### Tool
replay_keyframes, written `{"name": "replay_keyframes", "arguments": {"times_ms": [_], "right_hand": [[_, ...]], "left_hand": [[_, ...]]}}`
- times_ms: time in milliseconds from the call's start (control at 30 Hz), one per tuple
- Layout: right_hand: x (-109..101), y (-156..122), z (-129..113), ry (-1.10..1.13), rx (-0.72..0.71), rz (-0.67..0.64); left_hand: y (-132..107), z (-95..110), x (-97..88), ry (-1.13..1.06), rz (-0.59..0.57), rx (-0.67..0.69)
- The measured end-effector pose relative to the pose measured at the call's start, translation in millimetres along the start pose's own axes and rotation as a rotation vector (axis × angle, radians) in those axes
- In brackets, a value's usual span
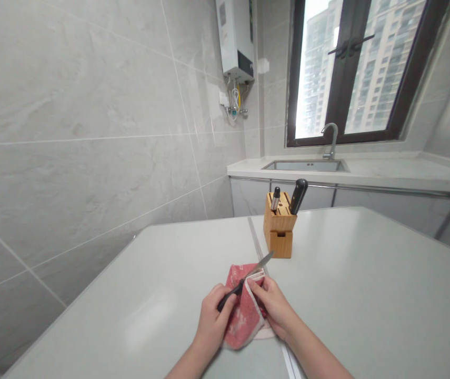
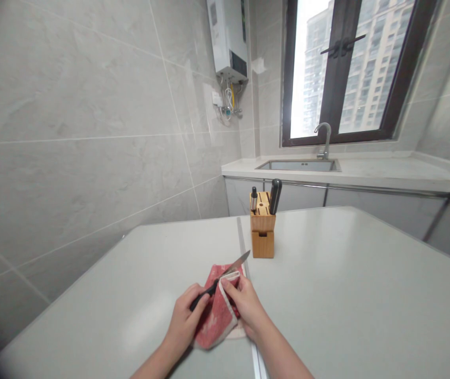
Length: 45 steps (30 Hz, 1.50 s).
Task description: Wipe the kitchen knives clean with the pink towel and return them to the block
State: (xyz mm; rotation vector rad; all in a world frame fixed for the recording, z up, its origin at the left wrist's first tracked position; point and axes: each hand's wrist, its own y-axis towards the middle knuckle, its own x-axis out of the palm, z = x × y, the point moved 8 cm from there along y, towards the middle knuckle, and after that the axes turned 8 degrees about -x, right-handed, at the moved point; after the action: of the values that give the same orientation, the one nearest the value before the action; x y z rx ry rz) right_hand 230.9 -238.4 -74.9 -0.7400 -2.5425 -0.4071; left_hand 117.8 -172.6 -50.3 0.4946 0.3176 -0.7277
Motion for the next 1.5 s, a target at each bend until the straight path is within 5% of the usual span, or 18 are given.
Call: {"name": "replay_keyframes", "arguments": {"times_ms": [1500], "right_hand": [[0.1,-0.3,0.6,-0.066,-0.006,-0.012]], "left_hand": [[4.0,-5.1,-7.3,-0.105,0.066,-0.091]]}}
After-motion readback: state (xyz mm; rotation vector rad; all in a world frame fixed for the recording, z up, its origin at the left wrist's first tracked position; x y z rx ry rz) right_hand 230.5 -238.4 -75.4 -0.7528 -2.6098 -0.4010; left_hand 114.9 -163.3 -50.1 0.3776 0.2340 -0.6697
